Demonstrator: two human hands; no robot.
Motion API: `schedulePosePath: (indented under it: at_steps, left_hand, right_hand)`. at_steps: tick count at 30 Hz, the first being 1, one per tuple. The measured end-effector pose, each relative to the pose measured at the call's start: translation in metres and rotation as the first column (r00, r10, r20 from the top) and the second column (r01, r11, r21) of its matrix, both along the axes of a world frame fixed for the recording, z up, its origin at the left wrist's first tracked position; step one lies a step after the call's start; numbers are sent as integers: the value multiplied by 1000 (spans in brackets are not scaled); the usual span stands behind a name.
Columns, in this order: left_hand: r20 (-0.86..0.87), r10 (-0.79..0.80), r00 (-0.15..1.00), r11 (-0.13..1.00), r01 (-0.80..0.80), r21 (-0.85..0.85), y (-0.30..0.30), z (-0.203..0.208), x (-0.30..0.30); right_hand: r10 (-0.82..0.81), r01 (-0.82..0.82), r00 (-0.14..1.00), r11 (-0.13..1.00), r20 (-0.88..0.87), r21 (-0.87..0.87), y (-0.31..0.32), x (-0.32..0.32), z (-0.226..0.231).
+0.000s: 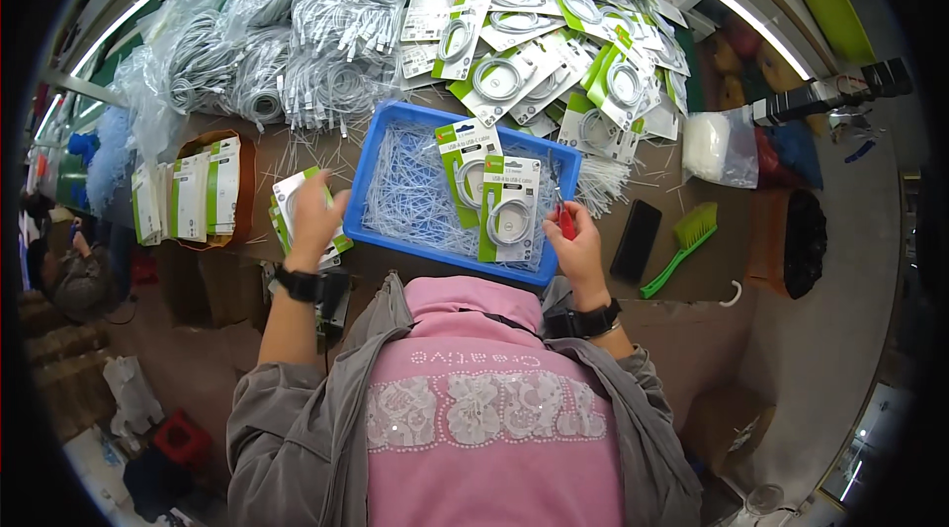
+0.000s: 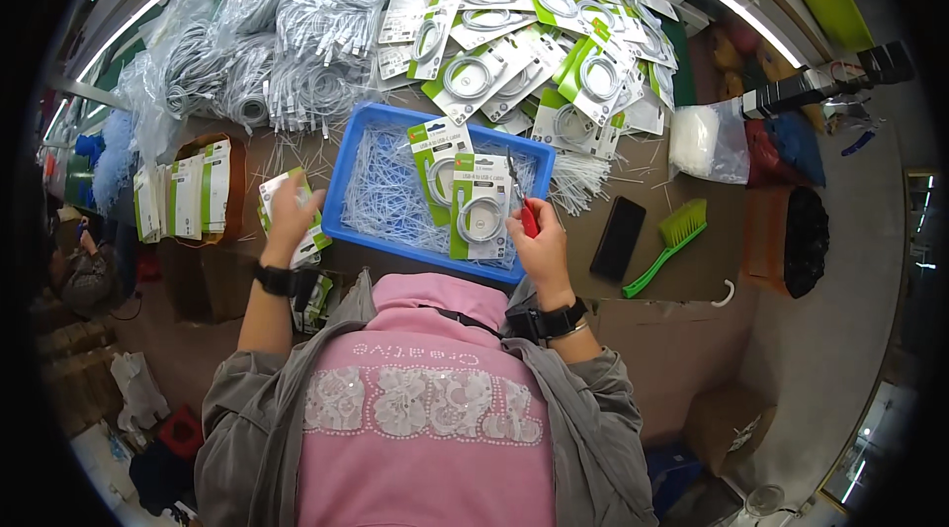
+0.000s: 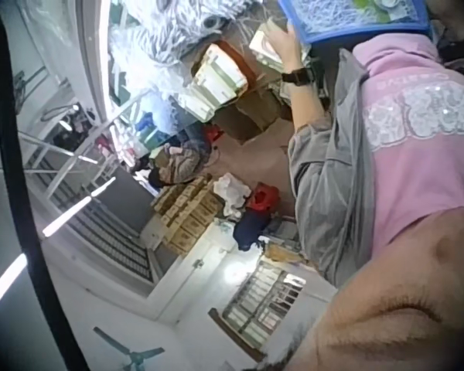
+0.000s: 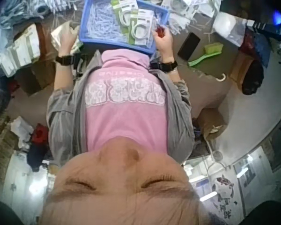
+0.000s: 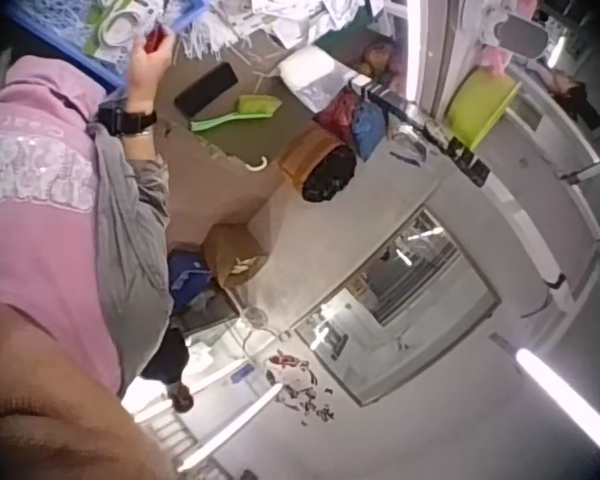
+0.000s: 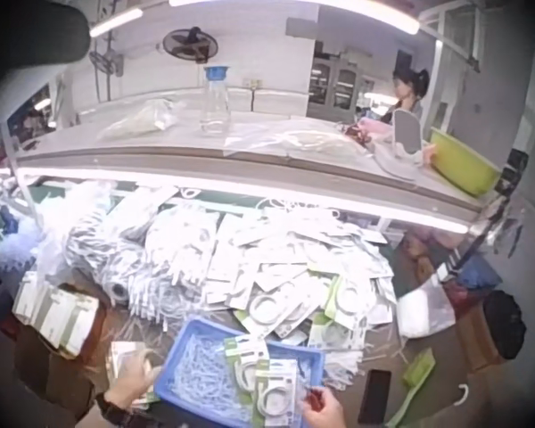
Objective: The person scans a QR code on a phone, picks up a packaged cable, and trims the plastic packaging with shears. They repeat this process, trimming each package and placing the finished items into a blue tray.
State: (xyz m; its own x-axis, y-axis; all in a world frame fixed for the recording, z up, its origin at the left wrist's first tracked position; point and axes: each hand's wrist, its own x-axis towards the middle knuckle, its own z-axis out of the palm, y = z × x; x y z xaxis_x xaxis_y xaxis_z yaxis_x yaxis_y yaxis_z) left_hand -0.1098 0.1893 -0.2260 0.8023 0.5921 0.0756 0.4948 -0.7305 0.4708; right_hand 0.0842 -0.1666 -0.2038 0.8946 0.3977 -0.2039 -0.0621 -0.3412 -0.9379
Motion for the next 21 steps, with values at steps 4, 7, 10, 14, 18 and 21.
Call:
schedulePosePath:
  at_steps: [4,7,10,14,18,21]
  left_hand:
    - [-166,-246,955,830,119,-545,-80,-14,82]
    - [-247,-227,942,814,45,-579,-105,-34,115]
    - [-289,-200,936,795,-17,-606,-112,-43,127]
    - [-201,122,972,875,-200,-440,-100,-41,107]
    - [174,324,930,876,-225,-427,-73,-21,76]
    - [268,535,801,174,205,-963,-66,4,57]
  right_hand:
    - [1,0,1000,998,-5,63,-7,-2,2]
    - [-10,8,1000,997,18,83,-8,-6,12]
    - [-14,13,1000,997,17,75,-13,-9,23]
    - [26,-25,1000,998,-10,50,-17,-11,31]
    - [85,-83,996,994,-15,74,-21,-9,35]
    - [123,-119,992,988,-30,100,-12,-11,48]
